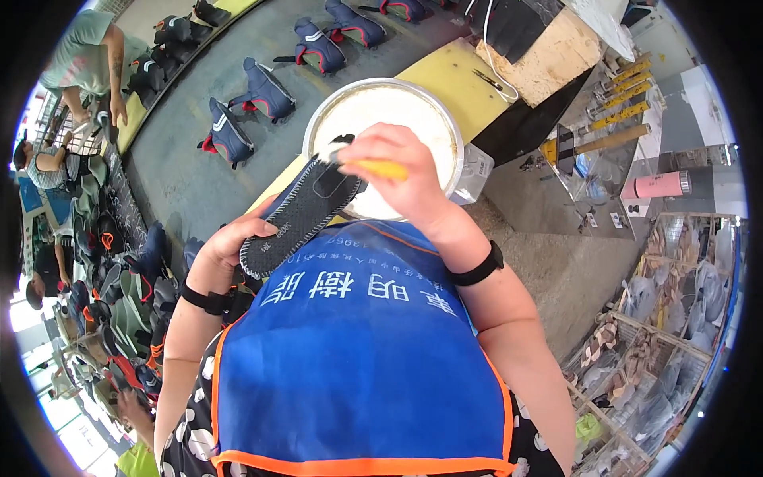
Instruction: Applying glue to the bottom of shoe soles using a brush and placing them on the production line.
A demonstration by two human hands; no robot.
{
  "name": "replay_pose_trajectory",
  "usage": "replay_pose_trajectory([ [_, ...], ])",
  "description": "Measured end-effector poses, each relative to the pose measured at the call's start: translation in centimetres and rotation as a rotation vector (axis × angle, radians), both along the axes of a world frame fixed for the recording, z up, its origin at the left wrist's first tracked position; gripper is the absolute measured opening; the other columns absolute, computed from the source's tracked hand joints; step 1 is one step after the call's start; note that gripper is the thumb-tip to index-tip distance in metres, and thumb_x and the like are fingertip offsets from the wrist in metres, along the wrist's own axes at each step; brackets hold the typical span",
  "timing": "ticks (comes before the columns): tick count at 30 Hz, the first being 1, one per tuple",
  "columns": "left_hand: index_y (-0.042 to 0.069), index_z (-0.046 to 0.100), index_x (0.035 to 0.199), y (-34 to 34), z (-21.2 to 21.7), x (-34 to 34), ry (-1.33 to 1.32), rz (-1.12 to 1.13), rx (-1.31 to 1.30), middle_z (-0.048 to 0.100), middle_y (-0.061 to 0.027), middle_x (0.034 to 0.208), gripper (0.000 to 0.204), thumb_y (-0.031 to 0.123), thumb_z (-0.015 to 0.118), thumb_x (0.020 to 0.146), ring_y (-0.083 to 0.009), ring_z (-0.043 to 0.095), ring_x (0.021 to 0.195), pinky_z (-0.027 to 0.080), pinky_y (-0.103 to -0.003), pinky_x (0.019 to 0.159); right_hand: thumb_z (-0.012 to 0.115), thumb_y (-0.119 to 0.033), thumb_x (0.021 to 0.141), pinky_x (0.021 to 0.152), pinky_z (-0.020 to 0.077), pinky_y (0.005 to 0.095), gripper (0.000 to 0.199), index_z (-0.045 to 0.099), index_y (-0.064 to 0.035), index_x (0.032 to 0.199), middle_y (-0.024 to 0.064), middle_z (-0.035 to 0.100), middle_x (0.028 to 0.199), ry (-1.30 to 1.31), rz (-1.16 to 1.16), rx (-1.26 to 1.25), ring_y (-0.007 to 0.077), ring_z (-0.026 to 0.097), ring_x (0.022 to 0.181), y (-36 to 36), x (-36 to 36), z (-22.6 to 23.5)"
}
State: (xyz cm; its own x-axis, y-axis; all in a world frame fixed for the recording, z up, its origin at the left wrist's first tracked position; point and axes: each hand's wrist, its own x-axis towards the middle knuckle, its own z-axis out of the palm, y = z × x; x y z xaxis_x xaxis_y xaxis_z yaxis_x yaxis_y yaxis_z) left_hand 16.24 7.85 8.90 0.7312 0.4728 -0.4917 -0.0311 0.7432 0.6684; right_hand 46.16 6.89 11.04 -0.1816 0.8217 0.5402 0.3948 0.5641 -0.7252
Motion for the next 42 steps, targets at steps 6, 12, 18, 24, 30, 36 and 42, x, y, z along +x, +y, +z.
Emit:
replay_pose_trajectory([
  [6,0.001,0.032,0.150,0.3,-0.1,0.3,0.023,-0.020,-0.072,0.055,-0.0146,0.134,0.077,0.017,0.061,0.081,-0.0175,0.059,0.116,0.049,-0.029,0.097,0.077,-0.015,0.076,0.082,0.0439,0.0340,0.015,0.073,-0.0154,0.090,-0.0005,0.066,0.088,-0.115,0.090,0.087,0.0208,0.062,0.082,0.4,-0.3,-1.0],
  [12,-0.002,0.032,0.149,-0.8,-1.1,-0.4,-0.077,0.064,-0.198,0.056,-0.0172,0.133,0.075,0.017,0.061,0.082,-0.0190,0.062,0.113,0.051,-0.030,0.096,0.078,-0.012,0.077,0.072,0.0490,0.0315,0.013,0.074,-0.0112,0.089,0.0020,0.066,0.087,-0.061,-0.123,-0.049,0.0201,0.064,0.080,1.1,2.4,-3.7],
  [18,-0.003,0.030,0.150,-0.7,-1.1,-1.1,-0.032,0.085,-0.298,0.055,-0.0198,0.136,0.078,0.016,0.061,0.081,-0.0217,0.063,0.113,0.053,-0.030,0.095,0.077,-0.005,0.079,0.073,0.0500,0.0279,0.015,0.074,-0.0044,0.094,0.0071,0.065,0.088,0.150,0.076,-0.045,0.0187,0.063,0.081,0.4,0.3,-2.1],
  [24,-0.002,0.030,0.151,-1.1,0.3,-0.2,-0.055,0.086,-0.179,0.052,-0.0177,0.140,0.082,0.019,0.062,0.078,-0.0218,0.057,0.122,0.045,-0.031,0.103,0.073,-0.008,0.084,0.064,0.0497,0.0255,0.009,0.068,-0.0036,0.091,0.0079,0.066,0.084,0.031,-0.306,-0.228,0.0144,0.064,0.071,1.0,1.7,-3.3],
  [30,0.001,0.027,0.153,-0.6,-0.2,-0.4,-0.020,0.019,0.062,0.049,-0.0157,0.143,0.086,0.019,0.062,0.076,-0.0196,0.052,0.127,0.041,-0.029,0.106,0.073,-0.014,0.084,0.055,0.0476,0.0253,0.013,0.064,-0.0040,0.084,0.0045,0.062,0.069,0.291,-0.294,-0.211,0.0118,0.060,0.057,1.4,-0.7,-3.1],
  [36,0.003,0.026,0.154,-1.1,-0.1,-0.4,-0.007,0.052,0.202,0.043,-0.0159,0.148,0.093,0.021,0.065,0.072,-0.0242,0.042,0.137,0.028,-0.034,0.115,0.069,-0.012,0.085,0.053,0.0463,0.0289,0.016,0.058,-0.0031,0.078,0.0080,0.060,0.064,0.019,-0.491,-0.267,0.0173,0.060,0.054,1.2,0.3,-2.3],
  [42,0.004,0.025,0.155,-1.5,-0.9,-0.2,-0.033,0.160,0.237,0.041,-0.0153,0.150,0.093,0.020,0.064,0.072,-0.0252,0.042,0.137,0.030,-0.034,0.114,0.069,-0.015,0.089,0.050,0.0443,0.0275,0.019,0.057,-0.0041,0.080,0.0061,0.061,0.062,0.159,-0.432,-0.178,0.0138,0.058,0.052,0.9,-1.8,-2.0],
])
